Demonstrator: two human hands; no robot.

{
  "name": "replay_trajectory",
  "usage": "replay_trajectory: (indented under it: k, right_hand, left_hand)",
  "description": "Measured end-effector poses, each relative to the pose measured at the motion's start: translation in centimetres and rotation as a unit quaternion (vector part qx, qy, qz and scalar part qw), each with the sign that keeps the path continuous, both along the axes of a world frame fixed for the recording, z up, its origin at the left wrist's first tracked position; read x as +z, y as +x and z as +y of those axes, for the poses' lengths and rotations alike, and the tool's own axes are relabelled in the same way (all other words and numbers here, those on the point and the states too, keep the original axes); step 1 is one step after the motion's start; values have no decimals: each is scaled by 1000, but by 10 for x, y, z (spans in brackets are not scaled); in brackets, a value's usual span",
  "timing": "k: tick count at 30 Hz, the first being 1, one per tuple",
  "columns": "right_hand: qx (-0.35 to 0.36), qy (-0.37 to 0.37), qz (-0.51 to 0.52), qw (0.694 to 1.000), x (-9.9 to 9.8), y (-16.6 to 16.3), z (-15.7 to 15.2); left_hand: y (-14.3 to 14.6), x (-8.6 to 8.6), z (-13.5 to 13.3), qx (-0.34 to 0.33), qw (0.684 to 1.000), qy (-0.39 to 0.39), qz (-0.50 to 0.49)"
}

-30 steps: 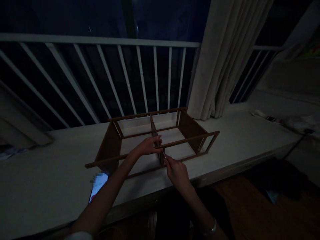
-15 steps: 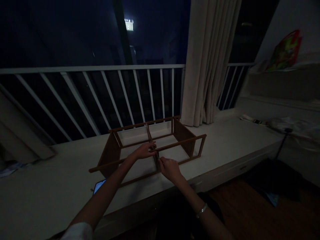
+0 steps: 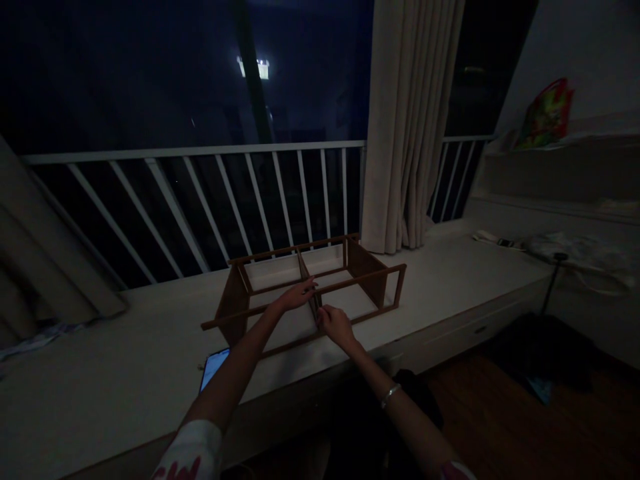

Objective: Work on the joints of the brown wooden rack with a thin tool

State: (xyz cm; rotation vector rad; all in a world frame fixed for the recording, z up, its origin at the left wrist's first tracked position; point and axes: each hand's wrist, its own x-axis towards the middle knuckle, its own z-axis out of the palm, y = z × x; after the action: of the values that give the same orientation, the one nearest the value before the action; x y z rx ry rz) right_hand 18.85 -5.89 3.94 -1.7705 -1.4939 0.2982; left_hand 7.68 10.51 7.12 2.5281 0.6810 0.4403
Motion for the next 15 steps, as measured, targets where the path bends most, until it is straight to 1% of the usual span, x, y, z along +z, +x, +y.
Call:
replay_trajectory:
  k: [3, 6, 10, 15]
  right_hand:
    - [-1, 21, 61, 998, -10, -4, 6]
    - [19, 41, 133, 990, -20, -8, 14]
    - [37, 80, 235, 968, -30, -11, 23]
    - [62, 119, 320, 938, -33, -11, 25]
  left_hand:
    - [-1, 0, -1, 1, 1000, 7, -10]
    - [-1, 0, -2, -1, 1000, 15, -14]
    - [-2, 1, -6, 6, 1000, 15, -20]
    - [-5, 3, -8, 1, 1000, 0, -19]
